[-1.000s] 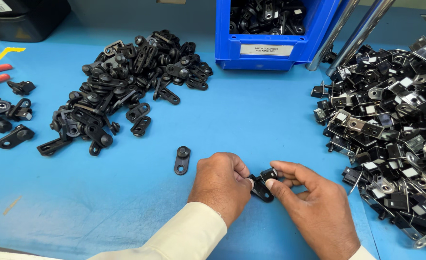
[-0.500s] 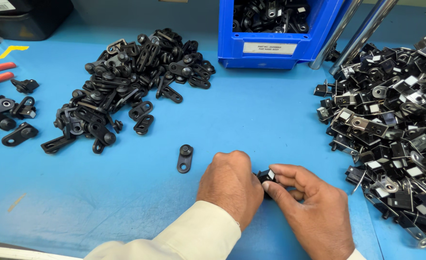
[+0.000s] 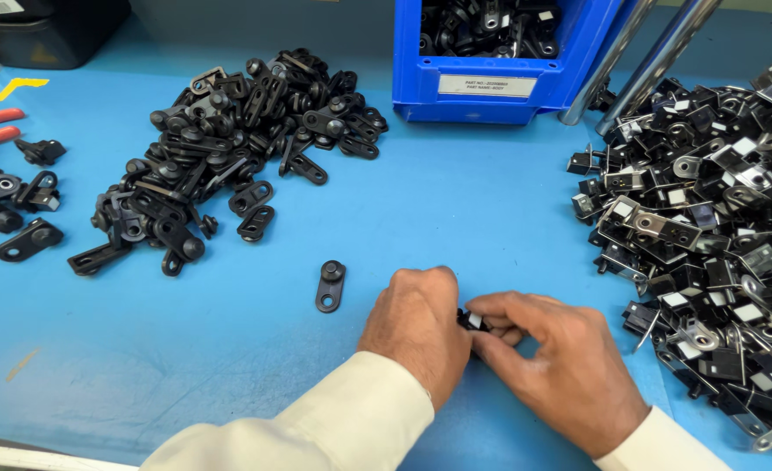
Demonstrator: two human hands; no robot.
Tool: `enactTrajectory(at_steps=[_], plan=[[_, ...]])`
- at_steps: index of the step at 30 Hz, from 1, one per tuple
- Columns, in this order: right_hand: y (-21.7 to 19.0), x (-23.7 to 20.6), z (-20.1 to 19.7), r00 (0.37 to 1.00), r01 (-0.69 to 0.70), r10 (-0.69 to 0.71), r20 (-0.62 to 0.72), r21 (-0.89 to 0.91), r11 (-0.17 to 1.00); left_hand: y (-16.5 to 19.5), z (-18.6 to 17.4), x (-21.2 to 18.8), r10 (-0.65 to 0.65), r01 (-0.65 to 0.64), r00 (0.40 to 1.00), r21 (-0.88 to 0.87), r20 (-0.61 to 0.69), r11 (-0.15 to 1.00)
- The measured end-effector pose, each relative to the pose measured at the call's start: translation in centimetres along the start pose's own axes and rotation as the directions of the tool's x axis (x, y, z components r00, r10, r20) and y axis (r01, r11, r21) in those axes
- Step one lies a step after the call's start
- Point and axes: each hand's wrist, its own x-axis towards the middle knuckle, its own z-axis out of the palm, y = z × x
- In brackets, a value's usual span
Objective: The person assembles small hardware components at a workbench. They pick a black plastic bracket from a pile, take a small metal fitting from another pile, press the fitting into the bracket by hand, then place the finished assembly into a blue parts bin, repeating this cycle with new parts.
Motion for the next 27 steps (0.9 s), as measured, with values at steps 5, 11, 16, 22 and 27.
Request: enactTrajectory(at_steps=[5, 11, 16, 22, 27], plan=[[-1.3, 0.3, 1.3, 0.935, -0.339, 0.343, -0.090, 0.056, 0.939, 0.2, 1.1, -0.7, 0.174, -0.164, 0.982, 0.112, -0.079, 0.980], [-0.1, 0.1, 1.6, 0.932, -0.335, 0.354, -0.073, 0.195, 0.922, 0.6, 1.6, -1.0, 0.086, -0.084, 0.993, 0.032, -0.083, 0.996], [1.3, 0.9, 1.2, 0.885, -0.441, 0.453, 0.106, 0.503, 0.744, 0.6, 1.7, -1.3, -0.154, 0.086, 0.974, -0.361, -0.164, 0.929], [1.6, 1.5, 0.7, 0.836, -0.533, 0.506, 0.211, 0.528, 0.661, 0.8, 1.1, -1.1, -0.283, 0.240, 0.959, -0.451, -0.030, 0.860], [1.3, 1.8, 0.4, 0.828, -0.551, 0.512, 0.231, 0.505, 0.664, 0.8, 1.1, -0.5, -0.318, 0.292, 0.948, -0.446, 0.017, 0.846]])
